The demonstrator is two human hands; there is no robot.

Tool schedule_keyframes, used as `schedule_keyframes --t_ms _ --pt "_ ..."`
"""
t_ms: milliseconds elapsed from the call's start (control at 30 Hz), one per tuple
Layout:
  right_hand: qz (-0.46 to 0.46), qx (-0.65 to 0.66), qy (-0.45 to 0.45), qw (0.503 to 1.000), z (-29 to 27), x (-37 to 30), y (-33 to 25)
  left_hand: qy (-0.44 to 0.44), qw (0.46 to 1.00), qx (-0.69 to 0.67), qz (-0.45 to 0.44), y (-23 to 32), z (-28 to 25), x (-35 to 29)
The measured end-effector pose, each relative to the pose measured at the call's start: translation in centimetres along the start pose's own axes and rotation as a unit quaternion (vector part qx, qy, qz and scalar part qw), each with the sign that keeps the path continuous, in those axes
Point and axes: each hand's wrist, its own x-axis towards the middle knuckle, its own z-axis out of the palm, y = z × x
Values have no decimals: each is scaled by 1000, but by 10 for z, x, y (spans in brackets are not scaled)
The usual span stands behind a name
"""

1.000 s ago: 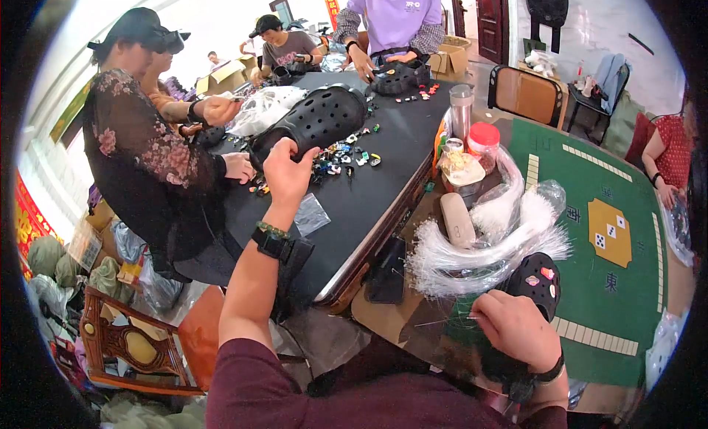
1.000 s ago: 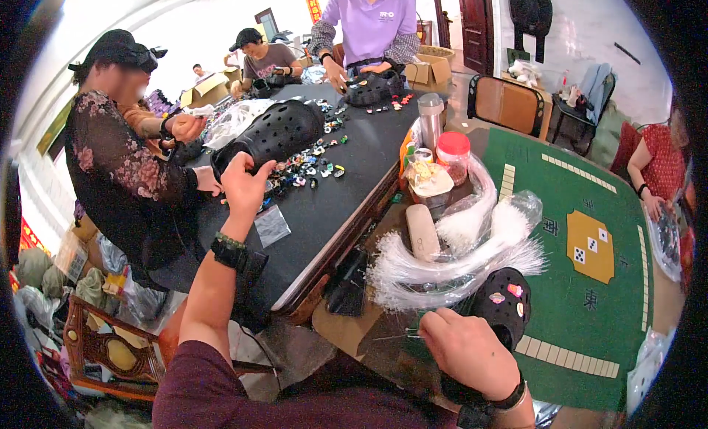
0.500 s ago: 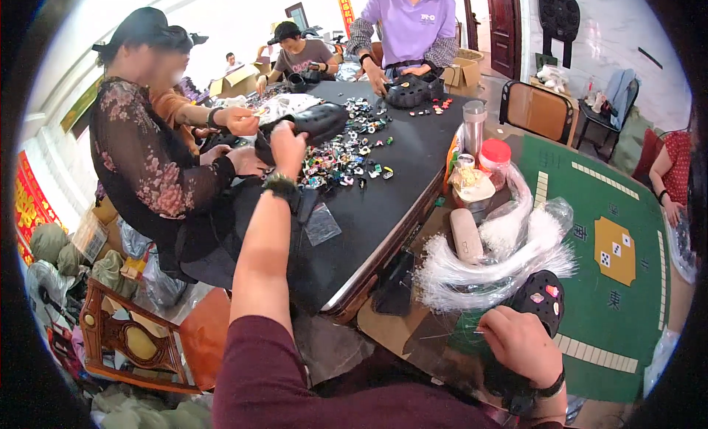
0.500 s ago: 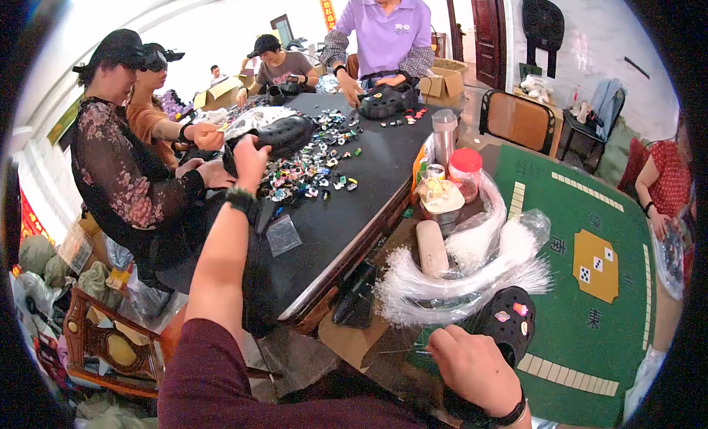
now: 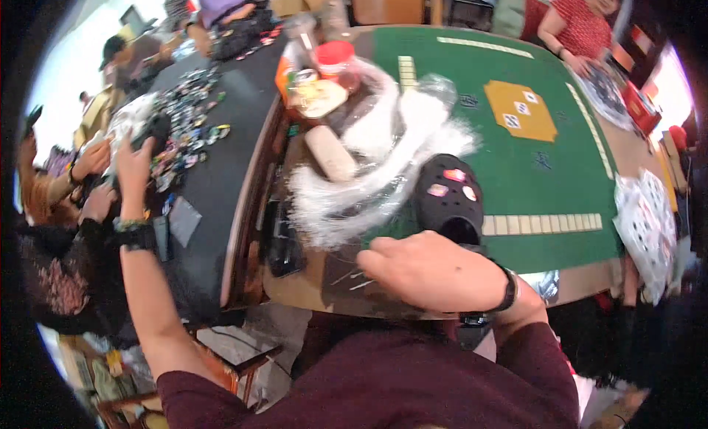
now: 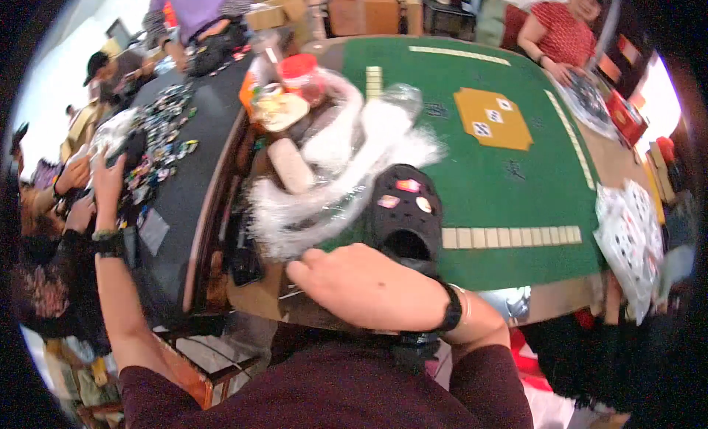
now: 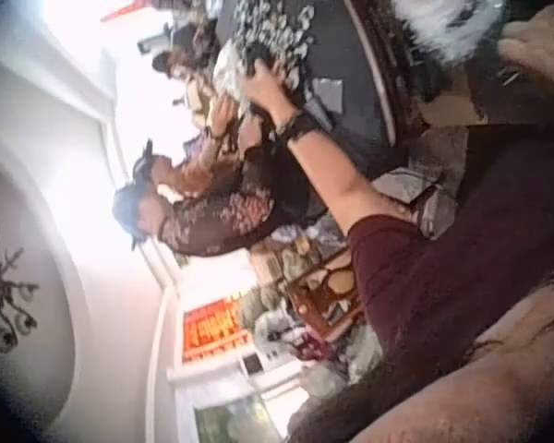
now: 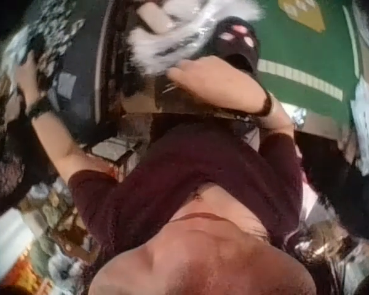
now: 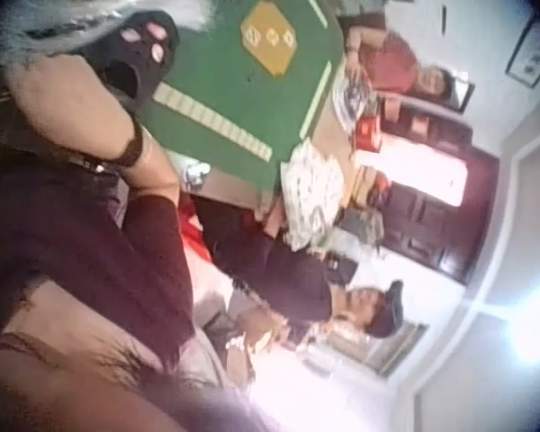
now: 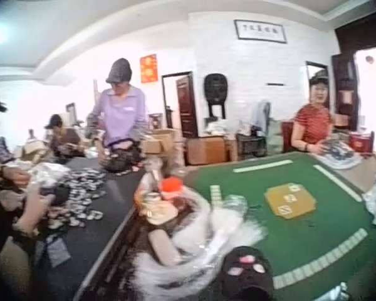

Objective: Attaching decorative charms and pins to black clogs.

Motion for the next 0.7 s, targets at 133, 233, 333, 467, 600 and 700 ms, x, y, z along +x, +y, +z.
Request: schedule_keyframes --t_ms 133,233,333,467,600,700 --pt "-42 7 -4 999 5 -5 1 -48 995 83 -9 -46 -6 10" --pt "-37 -1 -4 999 9 -4 -1 34 989 119 79 1 -14 -6" --pt "-33 -13 -18 999 7 -6 -3 -64 973 -215 -58 99 -35 -43" --pt "4 -14 -40 999 5 -5 -4 -94 952 -289 36 202 -43 -100" --pt "7 -27 -21 999 5 -2 -6 -142 929 -271 209 237 -26 -144" --pt "10 -45 -18 999 5 -2 -11 -257 867 -353 240 251 -20 -171"
